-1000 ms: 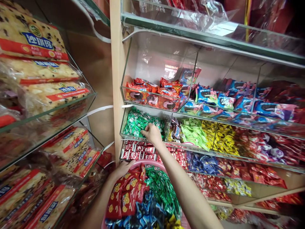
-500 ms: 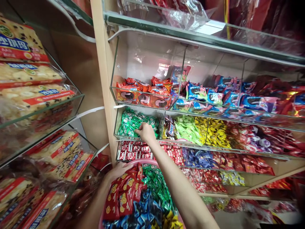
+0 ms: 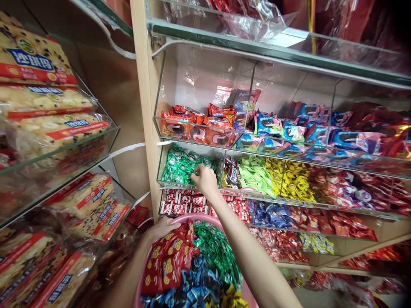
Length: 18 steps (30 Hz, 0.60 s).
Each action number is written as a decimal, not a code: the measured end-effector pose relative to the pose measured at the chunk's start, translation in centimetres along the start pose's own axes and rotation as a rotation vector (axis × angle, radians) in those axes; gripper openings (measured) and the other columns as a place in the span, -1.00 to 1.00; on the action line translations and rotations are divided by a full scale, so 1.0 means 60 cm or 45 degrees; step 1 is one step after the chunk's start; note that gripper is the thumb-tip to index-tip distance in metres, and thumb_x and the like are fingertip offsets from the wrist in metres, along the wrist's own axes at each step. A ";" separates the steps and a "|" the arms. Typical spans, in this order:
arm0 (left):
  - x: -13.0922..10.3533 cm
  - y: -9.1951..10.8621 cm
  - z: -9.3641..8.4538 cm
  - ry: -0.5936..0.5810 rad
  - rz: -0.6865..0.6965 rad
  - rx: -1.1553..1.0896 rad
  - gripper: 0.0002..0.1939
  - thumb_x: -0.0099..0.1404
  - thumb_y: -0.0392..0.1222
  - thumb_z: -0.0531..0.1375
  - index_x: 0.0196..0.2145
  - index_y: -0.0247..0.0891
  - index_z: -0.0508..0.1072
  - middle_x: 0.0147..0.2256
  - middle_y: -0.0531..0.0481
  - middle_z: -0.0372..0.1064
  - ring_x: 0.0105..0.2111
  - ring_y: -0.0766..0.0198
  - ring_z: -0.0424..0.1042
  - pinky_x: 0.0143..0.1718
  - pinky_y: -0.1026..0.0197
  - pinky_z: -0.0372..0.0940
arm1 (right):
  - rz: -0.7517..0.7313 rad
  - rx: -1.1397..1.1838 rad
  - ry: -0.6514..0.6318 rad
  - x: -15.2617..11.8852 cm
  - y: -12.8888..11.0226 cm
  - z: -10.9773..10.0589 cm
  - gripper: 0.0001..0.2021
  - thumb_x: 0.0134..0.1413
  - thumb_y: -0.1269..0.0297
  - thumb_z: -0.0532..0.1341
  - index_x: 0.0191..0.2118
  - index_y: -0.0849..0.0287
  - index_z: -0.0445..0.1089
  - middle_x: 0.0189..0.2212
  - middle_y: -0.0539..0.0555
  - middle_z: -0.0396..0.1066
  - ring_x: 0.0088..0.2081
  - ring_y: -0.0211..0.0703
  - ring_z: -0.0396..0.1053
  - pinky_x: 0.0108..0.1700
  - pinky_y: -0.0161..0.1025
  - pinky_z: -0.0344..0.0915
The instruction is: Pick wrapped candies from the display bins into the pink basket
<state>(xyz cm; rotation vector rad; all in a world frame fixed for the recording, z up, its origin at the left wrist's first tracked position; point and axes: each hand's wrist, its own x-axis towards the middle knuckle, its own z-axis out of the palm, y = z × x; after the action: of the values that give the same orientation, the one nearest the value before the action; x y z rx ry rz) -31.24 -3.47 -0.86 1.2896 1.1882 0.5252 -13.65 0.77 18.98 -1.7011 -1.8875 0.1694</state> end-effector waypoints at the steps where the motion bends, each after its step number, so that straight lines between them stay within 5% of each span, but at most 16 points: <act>1: 0.000 0.000 0.000 -0.007 0.019 -0.009 -0.44 -0.06 0.20 0.19 -0.27 -0.36 0.47 -0.46 0.04 0.43 -0.45 0.25 0.37 -0.40 0.28 0.20 | -0.012 0.009 0.011 -0.003 0.002 -0.007 -0.81 -0.04 0.25 0.12 -0.25 0.12 0.33 -0.37 0.08 0.42 -0.31 -0.11 0.36 -0.33 -0.28 0.16; 6: -0.001 -0.005 0.003 -0.033 0.065 -0.031 -0.48 0.00 0.17 0.18 -0.28 -0.36 0.47 -0.42 0.01 0.45 -0.43 0.24 0.39 -0.40 0.28 0.21 | -0.123 0.155 0.105 -0.042 0.005 -0.055 -0.86 0.00 0.28 0.11 -0.28 0.14 0.33 -0.39 0.05 0.42 -0.38 -0.18 0.34 -0.33 -0.30 0.17; 10: -0.003 -0.003 0.004 -0.049 0.068 -0.033 -0.48 -0.01 0.16 0.19 -0.27 -0.37 0.47 -0.41 0.01 0.46 -0.41 0.22 0.40 -0.39 0.27 0.22 | -0.352 0.452 0.103 -0.129 0.030 -0.069 -0.82 0.09 0.23 0.08 -0.19 0.13 0.29 -0.31 0.03 0.40 -0.35 -0.24 0.33 -0.28 -0.31 0.22; 14: -0.010 0.002 0.007 -0.045 0.067 -0.059 -0.48 -0.03 0.15 0.21 -0.29 -0.39 0.48 -0.41 -0.03 0.46 -0.43 0.21 0.41 -0.40 0.27 0.24 | -0.349 0.459 -0.186 -0.224 0.112 -0.014 -0.83 0.09 0.24 0.09 -0.19 0.10 0.32 -0.31 0.04 0.40 -0.29 -0.19 0.33 -0.25 -0.26 0.26; 18: -0.014 0.002 0.014 -0.024 0.070 -0.049 -0.44 -0.02 0.17 0.20 -0.24 -0.39 0.47 -0.39 -0.04 0.47 -0.42 0.20 0.41 -0.40 0.27 0.24 | -0.308 0.290 -0.307 -0.264 0.192 0.053 -0.81 0.08 0.30 0.09 -0.16 0.14 0.30 -0.21 0.10 0.39 -0.17 -0.11 0.32 -0.14 -0.18 0.24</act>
<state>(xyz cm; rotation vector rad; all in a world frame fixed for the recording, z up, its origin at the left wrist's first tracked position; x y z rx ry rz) -30.76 -4.54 -0.53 1.2948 1.1245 0.5723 -5.05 -11.24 5.74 -1.3371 -2.1382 0.4919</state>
